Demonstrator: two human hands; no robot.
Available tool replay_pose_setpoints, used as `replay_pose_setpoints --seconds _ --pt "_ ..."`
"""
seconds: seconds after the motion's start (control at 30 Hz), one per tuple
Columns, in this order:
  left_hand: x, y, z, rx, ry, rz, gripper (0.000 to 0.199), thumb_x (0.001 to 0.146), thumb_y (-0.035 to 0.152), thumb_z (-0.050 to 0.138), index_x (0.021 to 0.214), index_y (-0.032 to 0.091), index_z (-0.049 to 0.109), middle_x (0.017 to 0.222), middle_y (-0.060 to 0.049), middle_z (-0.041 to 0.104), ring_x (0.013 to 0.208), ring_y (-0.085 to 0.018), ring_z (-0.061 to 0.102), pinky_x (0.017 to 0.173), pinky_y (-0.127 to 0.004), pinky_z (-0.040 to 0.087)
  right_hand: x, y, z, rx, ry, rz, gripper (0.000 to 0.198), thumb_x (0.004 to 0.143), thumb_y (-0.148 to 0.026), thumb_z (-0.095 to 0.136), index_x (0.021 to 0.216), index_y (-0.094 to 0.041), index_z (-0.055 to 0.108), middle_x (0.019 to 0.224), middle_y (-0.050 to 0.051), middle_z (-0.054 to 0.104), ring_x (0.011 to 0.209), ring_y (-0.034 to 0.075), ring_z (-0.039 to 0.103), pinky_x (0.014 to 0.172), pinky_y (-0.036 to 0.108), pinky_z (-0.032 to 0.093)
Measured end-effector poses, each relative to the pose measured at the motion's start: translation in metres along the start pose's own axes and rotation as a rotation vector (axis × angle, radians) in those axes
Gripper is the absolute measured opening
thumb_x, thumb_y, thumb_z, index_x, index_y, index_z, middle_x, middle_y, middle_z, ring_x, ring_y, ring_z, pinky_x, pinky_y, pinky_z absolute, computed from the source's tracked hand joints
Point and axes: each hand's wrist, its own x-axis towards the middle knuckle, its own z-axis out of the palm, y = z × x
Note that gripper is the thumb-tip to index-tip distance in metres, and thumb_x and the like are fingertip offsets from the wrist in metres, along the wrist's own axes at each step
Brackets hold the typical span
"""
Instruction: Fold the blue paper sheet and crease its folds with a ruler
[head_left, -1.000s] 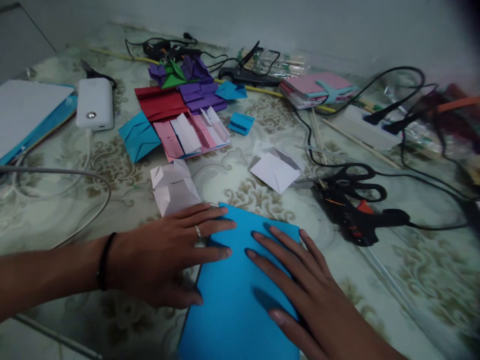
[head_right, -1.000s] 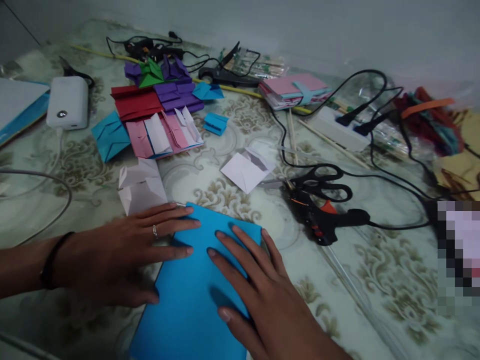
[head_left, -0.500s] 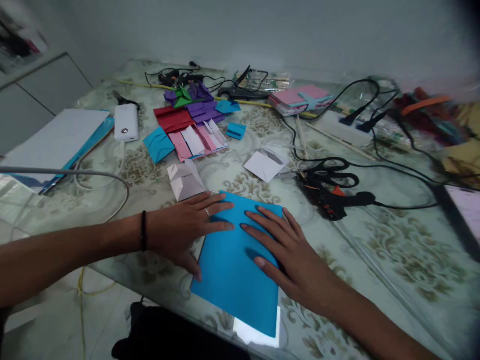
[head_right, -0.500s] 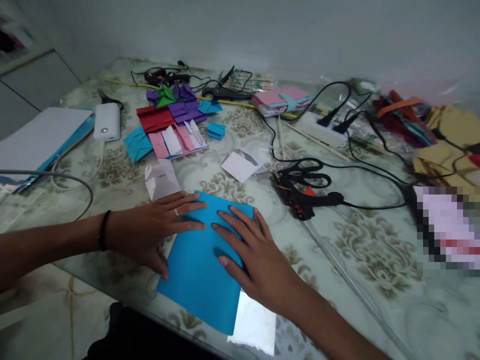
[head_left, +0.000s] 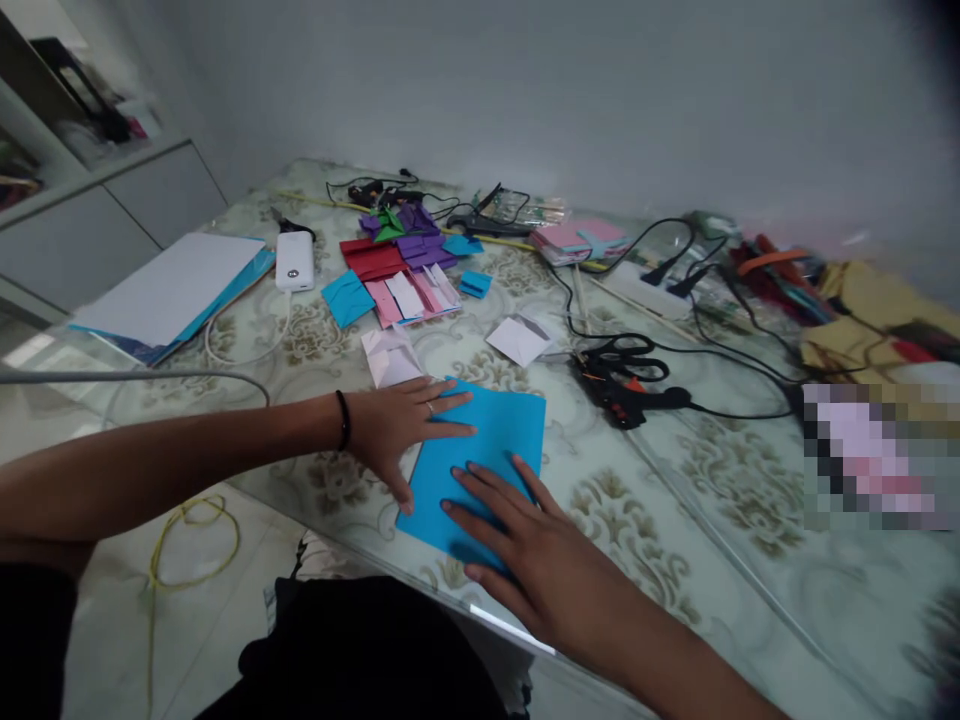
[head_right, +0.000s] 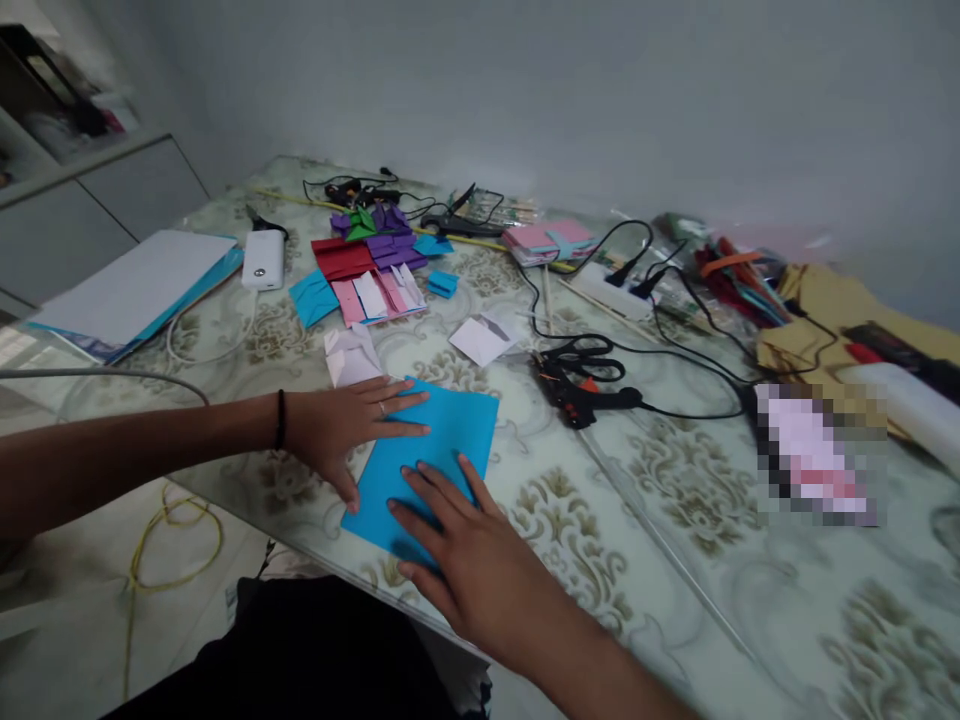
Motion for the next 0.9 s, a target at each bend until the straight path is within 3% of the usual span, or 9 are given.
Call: replay_pose_setpoints --seconds 0.27,0.33,0.43,0.57,0.7,0.9 --pt "0.012 0.022 -0.012 0.087 -0.126 -0.127 0.137 0.048 0.069 0.092 0.159 0.007 0.039 0.168 -0.031 0.012 0.154 -0.055 0.009 0.123 -0.067 0.012 -0.003 -0.021 0.019 -0.108 0.053 0.036 0.052 0.103 -0.038 0.059 0.149 -0.014 0.056 0.156 0.02 0.051 0.149 0.037 0.042 0.121 0.067 0.033" --pt "0.013 0.024 -0.013 0.096 -0.149 -0.151 0.142 0.046 0.07 0.092 0.161 0.01 0.035 0.169 -0.029 0.006 0.155 -0.055 0.003 0.123 -0.069 0.009 -0.005 -0.034 0.029 -0.123 0.086 0.072 0.059 0.102 -0.043 0.059 0.152 -0.012 0.052 0.156 0.02 0.05 0.15 0.036 0.04 0.123 0.061 0.034" --pt "0.013 0.024 -0.012 0.122 -0.18 -0.169 0.146 0.046 0.074 0.09 0.165 0.018 0.026 0.17 -0.026 -0.002 0.155 -0.054 -0.003 0.122 -0.071 0.006 -0.004 -0.061 0.044 -0.124 0.094 0.129 0.07 0.1 -0.046 0.062 0.155 -0.007 0.046 0.163 0.022 0.037 0.152 0.037 0.036 0.123 0.051 0.038" --pt "0.015 0.024 -0.012 0.151 -0.215 -0.198 0.148 0.046 0.076 0.088 0.166 0.023 0.021 0.171 -0.023 -0.005 0.155 -0.055 -0.003 0.12 -0.072 0.007 0.003 -0.09 0.057 -0.139 0.108 0.196 0.074 0.101 -0.05 0.057 0.153 0.001 0.046 0.162 0.025 0.035 0.151 0.038 0.037 0.122 0.049 0.038" --pt "0.022 0.028 -0.016 0.201 -0.264 -0.24 0.151 0.042 0.075 0.09 0.167 0.027 0.018 0.171 -0.023 -0.007 0.155 -0.055 -0.003 0.12 -0.073 0.007 -0.003 -0.097 0.067 -0.172 0.156 0.293 0.078 0.101 -0.055 0.054 0.153 0.003 0.046 0.162 0.024 0.035 0.151 0.039 0.037 0.12 0.051 0.038" --pt "0.026 0.033 -0.021 0.218 -0.316 -0.287 0.153 0.042 0.072 0.091 0.167 0.031 0.014 0.17 -0.02 -0.012 0.155 -0.055 -0.003 0.12 -0.072 0.006 -0.036 -0.097 0.082 -0.324 0.274 0.399 0.076 0.098 -0.055 0.058 0.15 0.0 0.05 0.161 0.023 0.041 0.148 0.037 0.042 0.115 0.049 0.04"
